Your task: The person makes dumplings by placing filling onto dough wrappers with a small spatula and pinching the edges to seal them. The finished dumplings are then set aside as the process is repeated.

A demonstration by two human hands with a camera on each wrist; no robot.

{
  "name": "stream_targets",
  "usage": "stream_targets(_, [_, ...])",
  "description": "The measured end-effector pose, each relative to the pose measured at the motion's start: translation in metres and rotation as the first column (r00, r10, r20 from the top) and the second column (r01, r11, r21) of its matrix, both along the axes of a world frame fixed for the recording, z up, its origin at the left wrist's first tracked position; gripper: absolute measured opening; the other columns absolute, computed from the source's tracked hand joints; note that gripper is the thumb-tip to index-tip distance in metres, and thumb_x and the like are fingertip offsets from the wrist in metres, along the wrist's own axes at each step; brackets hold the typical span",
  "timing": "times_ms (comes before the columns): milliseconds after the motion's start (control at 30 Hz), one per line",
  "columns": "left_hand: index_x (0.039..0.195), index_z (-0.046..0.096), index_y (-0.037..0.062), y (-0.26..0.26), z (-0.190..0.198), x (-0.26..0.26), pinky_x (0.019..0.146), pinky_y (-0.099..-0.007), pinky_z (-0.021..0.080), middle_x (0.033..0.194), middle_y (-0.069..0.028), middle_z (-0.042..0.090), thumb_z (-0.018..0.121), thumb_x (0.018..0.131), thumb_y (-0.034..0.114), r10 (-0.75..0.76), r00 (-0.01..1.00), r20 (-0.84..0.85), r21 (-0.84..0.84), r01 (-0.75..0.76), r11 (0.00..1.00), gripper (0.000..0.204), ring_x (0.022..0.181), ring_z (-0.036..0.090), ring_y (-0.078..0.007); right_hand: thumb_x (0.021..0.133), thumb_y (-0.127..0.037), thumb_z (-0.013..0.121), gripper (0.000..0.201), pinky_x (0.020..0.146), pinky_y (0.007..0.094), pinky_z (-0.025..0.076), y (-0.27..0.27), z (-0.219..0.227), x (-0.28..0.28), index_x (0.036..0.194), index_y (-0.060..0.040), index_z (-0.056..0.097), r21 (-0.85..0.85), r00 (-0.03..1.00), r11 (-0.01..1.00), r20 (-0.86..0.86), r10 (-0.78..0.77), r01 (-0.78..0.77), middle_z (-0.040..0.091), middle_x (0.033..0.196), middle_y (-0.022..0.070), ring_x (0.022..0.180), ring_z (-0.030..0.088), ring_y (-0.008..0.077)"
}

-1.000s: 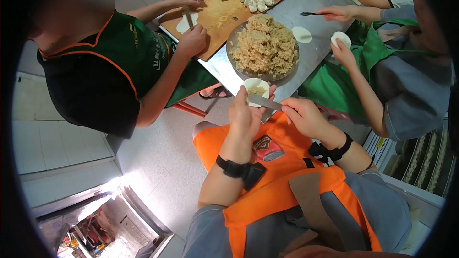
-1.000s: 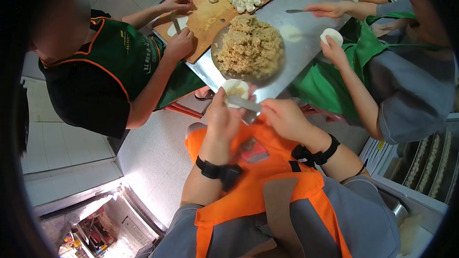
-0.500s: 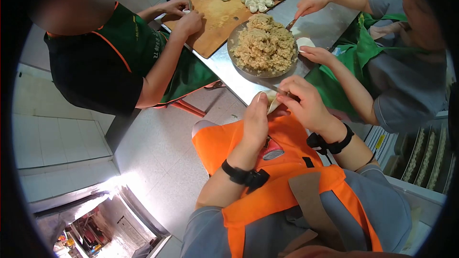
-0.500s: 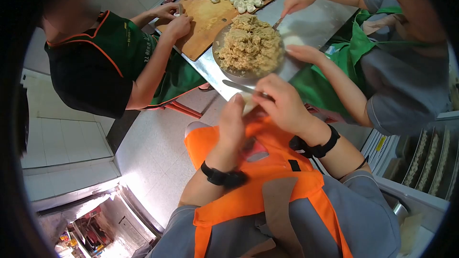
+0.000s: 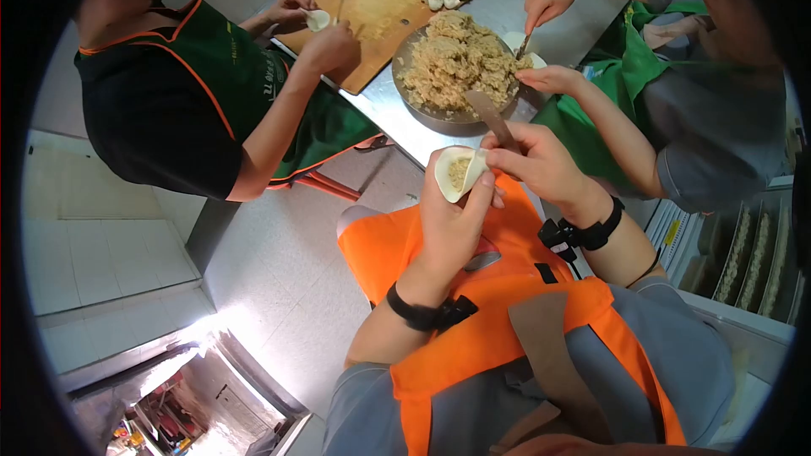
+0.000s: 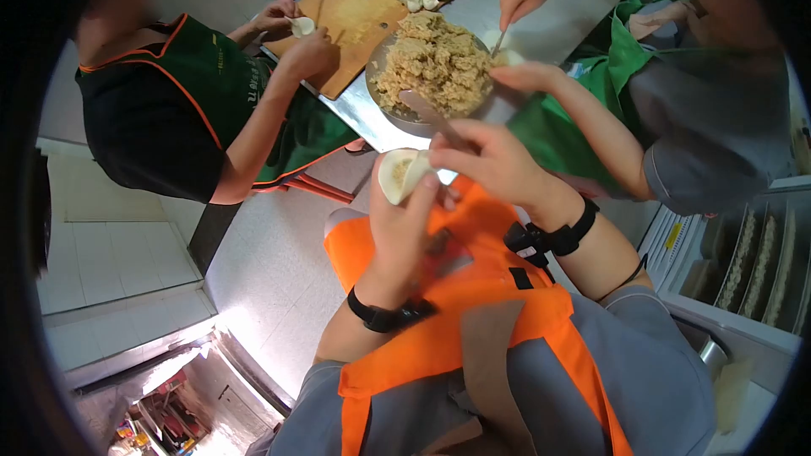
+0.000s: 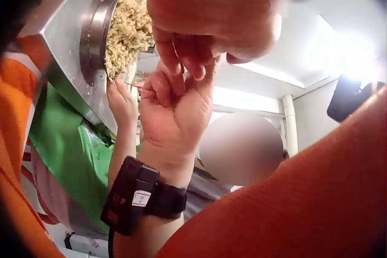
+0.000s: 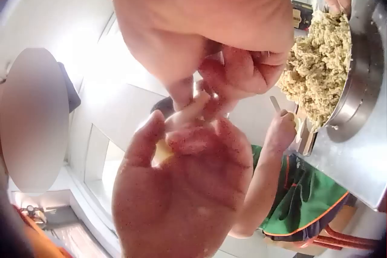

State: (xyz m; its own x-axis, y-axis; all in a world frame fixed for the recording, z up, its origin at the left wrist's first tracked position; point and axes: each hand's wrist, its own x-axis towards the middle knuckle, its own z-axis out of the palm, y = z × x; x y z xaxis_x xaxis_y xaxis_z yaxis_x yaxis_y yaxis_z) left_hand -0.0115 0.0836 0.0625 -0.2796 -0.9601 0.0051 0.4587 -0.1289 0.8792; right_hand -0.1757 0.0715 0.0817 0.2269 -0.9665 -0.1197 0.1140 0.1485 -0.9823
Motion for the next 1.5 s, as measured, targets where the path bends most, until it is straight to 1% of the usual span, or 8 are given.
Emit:
stream_targets(333, [0.108, 0.066, -0.0038, -0.010, -0.003, 0.004, 0.095, -0.0391, 0.045, 0.111, -0.0152, 0.062, 0.047, 0.095, 0.008, 0.259, 0.912, 0.318, -0.424, -0.108, 0.899, 0.026, 0.105, 0.058, -0.0280, 0.092, -0.012, 0.069, 0.014, 0.058, 0.0223, 0.041, 0.000, -0.006, 0.015, 0.090, -0.0004, 0.063, -0.245, 0.973, 0.966, -0.188, -0.134, 0.086, 0.060, 0.075, -0.0025, 0.066, 0.051, 0.0038])
stream_targets(500, [0.109, 0.067, -0.0046, -0.016, -0.007, 0.015, 0.082, -0.0353, 0.051, 0.099, -0.0144, 0.066, 0.041, 0.099, 0.011, 0.088, 0.914, 0.395, -0.319, 0.046, 0.947, 0.032, 0.092, 0.065, -0.0262, 0.090, -0.011, 0.068, 0.012, 0.057, 0.0263, 0.042, 0.001, 0.002, 0.008, 0.086, -0.0004, 0.063, -0.527, 0.797, 0.841, -0.557, -0.231, -0.124, 0.055, 0.070, 0.0021, 0.059, 0.049, 0.0107])
stream_targets(733, [0.105, 0.061, -0.0070, -0.008, 0.028, 0.021, 0.055, -0.0271, 0.051, 0.078, -0.0134, 0.065, 0.039, 0.103, 0.023, -0.275, 0.961, -0.025, 0.079, 0.276, 0.958, 0.037, 0.057, 0.063, -0.0178, 0.091, -0.016, 0.062, 0.016, 0.056, 0.0317, 0.042, -0.001, 0.006, 0.027, 0.088, -0.0008, 0.058, -0.614, 0.925, 0.789, -0.298, -0.238, 0.005, 0.054, 0.074, 0.0096, 0.060, 0.052, 0.0221])
stream_targets(1033, [0.096, 0.061, -0.0008, 0.004, 0.010, 0.014, 0.044, -0.0236, 0.039, 0.067, -0.0053, 0.059, 0.035, 0.105, 0.031, -0.117, 0.979, 0.164, -0.110, 0.136, 0.985, 0.042, 0.047, 0.051, -0.0124, 0.089, -0.016, 0.052, 0.016, 0.058, 0.0431, 0.045, 0.004, -0.009, 0.026, 0.087, -0.0010, 0.056, -0.708, 0.902, 0.688, -0.388, -0.190, -0.159, 0.055, 0.073, 0.0175, 0.064, 0.056, 0.0393])
stream_targets(1200, [0.114, 0.058, -0.0029, 0.001, 0.023, 0.016, 0.043, -0.0241, 0.041, 0.066, -0.0058, 0.057, 0.035, 0.105, 0.033, -0.199, 0.980, 0.007, -0.022, 0.199, 0.980, 0.043, 0.049, 0.051, -0.0116, 0.094, -0.022, 0.053, 0.022, 0.057, 0.0426, 0.044, 0.004, -0.009, 0.025, 0.088, -0.0003, 0.055, -0.666, 0.864, 0.734, -0.441, -0.242, -0.135, 0.054, 0.071, 0.0156, 0.064, 0.058, 0.0353])
stream_targets(1367, [0.135, 0.045, -0.0032, -0.005, 0.025, 0.017, 0.042, -0.0228, 0.040, 0.068, -0.0051, 0.057, 0.030, 0.107, 0.032, -0.147, 0.984, 0.105, 0.058, 0.141, 0.988, 0.047, 0.048, 0.049, -0.0090, 0.102, -0.014, 0.049, 0.020, 0.058, 0.0286, 0.049, 0.013, 0.019, 0.019, 0.106, 0.0028, 0.059, -0.214, 0.992, 0.972, -0.089, 0.084, -0.102, 0.063, 0.077, 0.0085, 0.065, 0.065, 0.0130])
stream_targets(1400, [0.137, 0.041, -0.0018, -0.007, 0.020, 0.020, 0.047, -0.0237, 0.043, 0.073, -0.0046, 0.056, 0.031, 0.108, 0.032, -0.180, 0.965, 0.190, 0.025, 0.178, 0.984, 0.046, 0.052, 0.051, -0.0089, 0.099, -0.009, 0.053, 0.018, 0.059, 0.0249, 0.051, 0.011, 0.022, 0.019, 0.111, 0.0032, 0.059, -0.437, 0.942, 0.890, -0.335, -0.027, -0.129, 0.067, 0.081, 0.0077, 0.063, 0.066, 0.0106])
stream_targets(1500, [0.136, 0.041, -0.0008, -0.009, 0.007, 0.015, 0.054, -0.0236, 0.045, 0.080, -0.0051, 0.058, 0.033, 0.108, 0.031, -0.186, 0.966, 0.180, -0.096, 0.206, 0.974, 0.044, 0.060, 0.054, -0.0082, 0.099, -0.009, 0.053, 0.018, 0.059, 0.0248, 0.051, 0.009, 0.024, 0.024, 0.112, 0.0019, 0.059, -0.474, 0.938, 0.878, -0.330, -0.104, -0.069, 0.066, 0.078, 0.0067, 0.062, 0.065, 0.0108])
